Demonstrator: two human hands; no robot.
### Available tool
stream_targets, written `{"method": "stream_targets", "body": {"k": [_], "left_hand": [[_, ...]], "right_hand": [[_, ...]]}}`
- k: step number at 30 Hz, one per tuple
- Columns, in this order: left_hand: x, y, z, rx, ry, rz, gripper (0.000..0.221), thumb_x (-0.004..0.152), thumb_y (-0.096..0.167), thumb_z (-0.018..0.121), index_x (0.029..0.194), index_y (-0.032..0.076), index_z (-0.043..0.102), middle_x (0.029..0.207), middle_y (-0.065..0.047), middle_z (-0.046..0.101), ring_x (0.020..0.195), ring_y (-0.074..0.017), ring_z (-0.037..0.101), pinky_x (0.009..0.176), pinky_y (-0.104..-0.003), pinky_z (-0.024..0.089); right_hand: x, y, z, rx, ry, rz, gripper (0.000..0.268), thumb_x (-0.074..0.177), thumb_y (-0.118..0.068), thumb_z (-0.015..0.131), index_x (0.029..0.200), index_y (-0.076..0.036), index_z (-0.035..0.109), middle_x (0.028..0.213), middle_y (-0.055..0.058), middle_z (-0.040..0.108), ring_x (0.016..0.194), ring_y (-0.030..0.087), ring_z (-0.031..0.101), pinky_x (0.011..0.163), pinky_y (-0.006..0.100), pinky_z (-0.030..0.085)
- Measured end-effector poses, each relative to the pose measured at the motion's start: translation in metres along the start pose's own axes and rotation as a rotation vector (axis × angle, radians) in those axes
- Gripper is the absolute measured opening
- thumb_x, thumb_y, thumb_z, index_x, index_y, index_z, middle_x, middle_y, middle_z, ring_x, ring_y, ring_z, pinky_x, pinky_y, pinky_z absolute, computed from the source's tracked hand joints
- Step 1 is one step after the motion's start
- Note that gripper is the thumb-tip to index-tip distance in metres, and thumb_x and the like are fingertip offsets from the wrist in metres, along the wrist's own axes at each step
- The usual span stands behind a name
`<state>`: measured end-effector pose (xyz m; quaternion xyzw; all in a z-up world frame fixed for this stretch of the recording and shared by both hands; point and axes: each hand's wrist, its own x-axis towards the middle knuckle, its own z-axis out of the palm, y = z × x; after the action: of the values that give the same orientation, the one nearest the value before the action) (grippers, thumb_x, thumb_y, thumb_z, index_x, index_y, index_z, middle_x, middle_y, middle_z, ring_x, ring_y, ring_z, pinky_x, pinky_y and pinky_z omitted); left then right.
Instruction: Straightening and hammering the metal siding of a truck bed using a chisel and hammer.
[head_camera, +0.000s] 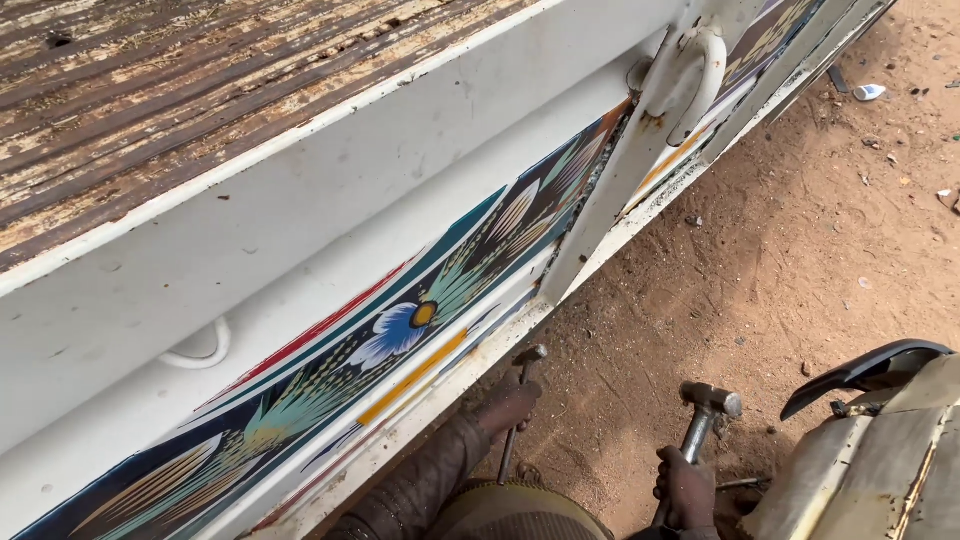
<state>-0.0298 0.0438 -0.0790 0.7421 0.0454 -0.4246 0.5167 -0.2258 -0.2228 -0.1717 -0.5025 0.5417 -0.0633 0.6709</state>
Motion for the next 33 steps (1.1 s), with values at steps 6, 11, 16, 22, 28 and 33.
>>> {"method": "stream_targets", "body": {"k": [6,11,16,22,28,33], "left_hand": [[0.008,-0.077,0.008,-0.059,-0.089,-0.095,0.036,0.098,0.021,0.048,0.130,0.014,0.062,0.075,-0.001,0.053,0.057,-0.0122,0.051,0.049,-0.033,0.047],[-0.044,-0.031,0.014,-0.116,0.009,0.545,0.038,0.103,0.018,0.058,0.139,0.007,0.050,0.096,-0.002,0.057,0.072,-0.0113,0.053,0.063,-0.032,0.052],[-0.049,-0.011,0.023,-0.284,-0.105,0.397,0.039,0.101,0.034,0.058,0.130,0.017,0.038,0.095,0.002,0.061,0.063,-0.0124,0.053,0.056,-0.034,0.050],[-0.019,-0.061,0.043,-0.241,-0.029,0.273,0.052,0.106,0.060,0.045,0.100,0.009,0.053,0.070,0.004,0.046,0.056,-0.0091,0.043,0.051,-0.032,0.044],[-0.026,-0.041,0.043,-0.122,0.256,0.364,0.061,0.103,0.071,0.041,0.100,0.011,0.055,0.075,0.002,0.048,0.063,-0.0086,0.048,0.057,-0.031,0.046],[-0.018,-0.026,0.034,-0.086,0.360,0.294,0.061,0.093,0.074,0.042,0.102,0.015,0.053,0.075,0.001,0.047,0.060,-0.0110,0.048,0.053,-0.036,0.046]], "right_hand": [[0.106,0.198,-0.078,-1.019,-0.223,-0.009,0.018,0.087,-0.017,0.069,0.093,-0.003,0.078,0.068,0.011,0.060,0.060,0.019,0.061,0.063,0.032,0.049],[0.158,0.299,-0.103,-0.845,-0.003,0.453,0.029,0.083,-0.026,0.080,0.101,-0.004,0.087,0.081,0.011,0.081,0.073,0.017,0.075,0.079,0.029,0.057],[0.081,0.180,-0.078,-0.848,-0.191,0.313,0.032,0.089,-0.027,0.070,0.095,0.003,0.079,0.071,0.014,0.073,0.062,0.022,0.070,0.065,0.035,0.054],[0.074,0.112,-0.052,-0.853,-0.297,0.102,0.031,0.086,-0.026,0.071,0.079,0.005,0.069,0.056,0.013,0.061,0.043,0.025,0.060,0.046,0.040,0.048],[0.077,0.088,-0.038,-0.816,-0.357,0.102,0.029,0.082,-0.023,0.073,0.080,0.005,0.067,0.056,0.012,0.059,0.043,0.025,0.056,0.045,0.041,0.044],[0.087,0.090,-0.028,-0.989,-0.419,0.099,0.030,0.081,-0.026,0.075,0.084,0.003,0.069,0.065,0.014,0.066,0.052,0.026,0.062,0.053,0.042,0.050]]}}
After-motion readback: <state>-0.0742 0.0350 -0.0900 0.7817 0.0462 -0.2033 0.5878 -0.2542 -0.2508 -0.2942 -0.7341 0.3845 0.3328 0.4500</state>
